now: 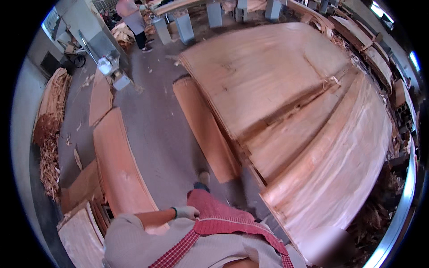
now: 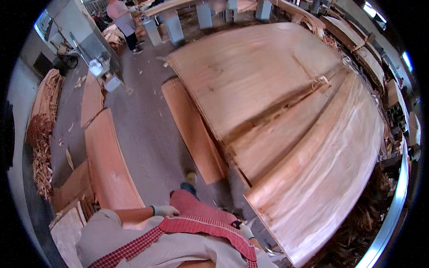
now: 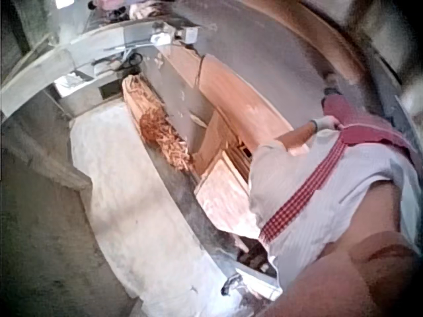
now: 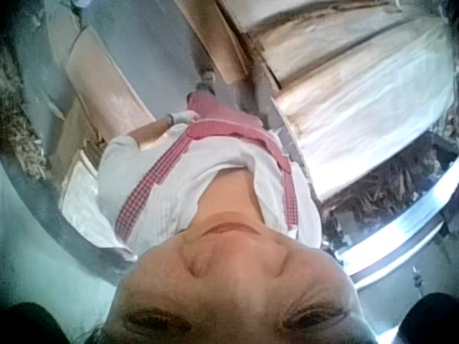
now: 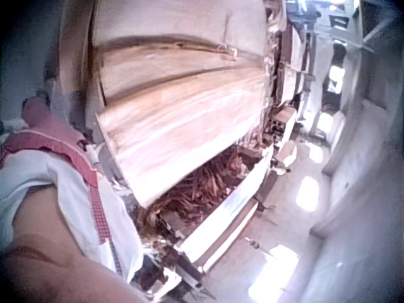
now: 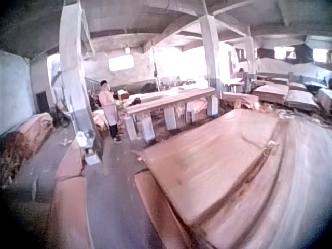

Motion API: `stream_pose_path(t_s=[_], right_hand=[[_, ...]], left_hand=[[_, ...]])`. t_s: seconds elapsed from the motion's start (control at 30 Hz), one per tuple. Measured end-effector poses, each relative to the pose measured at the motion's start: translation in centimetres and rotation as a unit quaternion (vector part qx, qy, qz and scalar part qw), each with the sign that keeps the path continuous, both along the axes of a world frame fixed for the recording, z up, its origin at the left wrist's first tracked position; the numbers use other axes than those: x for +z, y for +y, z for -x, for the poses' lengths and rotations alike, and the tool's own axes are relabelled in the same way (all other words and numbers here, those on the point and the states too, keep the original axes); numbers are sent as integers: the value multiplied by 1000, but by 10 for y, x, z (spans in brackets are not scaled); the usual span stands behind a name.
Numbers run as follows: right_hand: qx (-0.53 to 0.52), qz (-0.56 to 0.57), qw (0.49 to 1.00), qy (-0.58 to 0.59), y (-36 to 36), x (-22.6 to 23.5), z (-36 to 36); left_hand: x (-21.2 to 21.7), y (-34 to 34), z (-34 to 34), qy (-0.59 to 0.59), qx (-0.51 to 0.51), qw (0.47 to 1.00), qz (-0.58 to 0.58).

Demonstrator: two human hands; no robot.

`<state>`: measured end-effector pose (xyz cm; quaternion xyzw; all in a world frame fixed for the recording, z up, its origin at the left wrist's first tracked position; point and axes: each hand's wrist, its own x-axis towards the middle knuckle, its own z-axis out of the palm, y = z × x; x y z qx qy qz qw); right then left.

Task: The person peels thin layers of wood veneer from a large sheet using a small knife. They lift and separate the veneer layers, then place them onto a metal table. The person repeats this process, handling the veneer sheets and stacking them.

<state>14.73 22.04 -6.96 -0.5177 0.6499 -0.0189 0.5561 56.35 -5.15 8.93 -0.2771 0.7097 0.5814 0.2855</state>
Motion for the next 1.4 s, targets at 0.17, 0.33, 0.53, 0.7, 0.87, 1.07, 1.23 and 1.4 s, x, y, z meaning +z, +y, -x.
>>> stream_pose_path(t_s=[0.17, 0.33, 0.53, 0.7, 0.87, 1.07, 1.23, 1.4], right_hand=[[-51, 25, 998, 13, -181, 113, -72], [-65, 67, 995, 30, -269, 83, -86], [-95, 55, 994, 20, -416, 115, -149], [-71, 94, 992, -46, -439, 122, -106], [-113, 34, 992, -38, -397, 163, -31], [-314, 49, 948, 26, -389, 154, -19], [-430, 45, 902, 8, -416, 180, 2], [-472, 18, 882, -4, -434, 185, 35]], left_hand=[[-18, -80, -70, 40, 30, 999, -1], [-12, -161, -84, 105, -30, 993, -34], [41, -259, -46, 81, 2, 997, 17], [-39, -325, -56, 38, -29, 997, 52], [68, -398, 43, 14, -105, 985, 135], [185, -464, 162, 27, -93, 994, 51], [223, -498, 233, 40, -220, 971, 86], [206, -528, 288, 56, -225, 968, 96]])
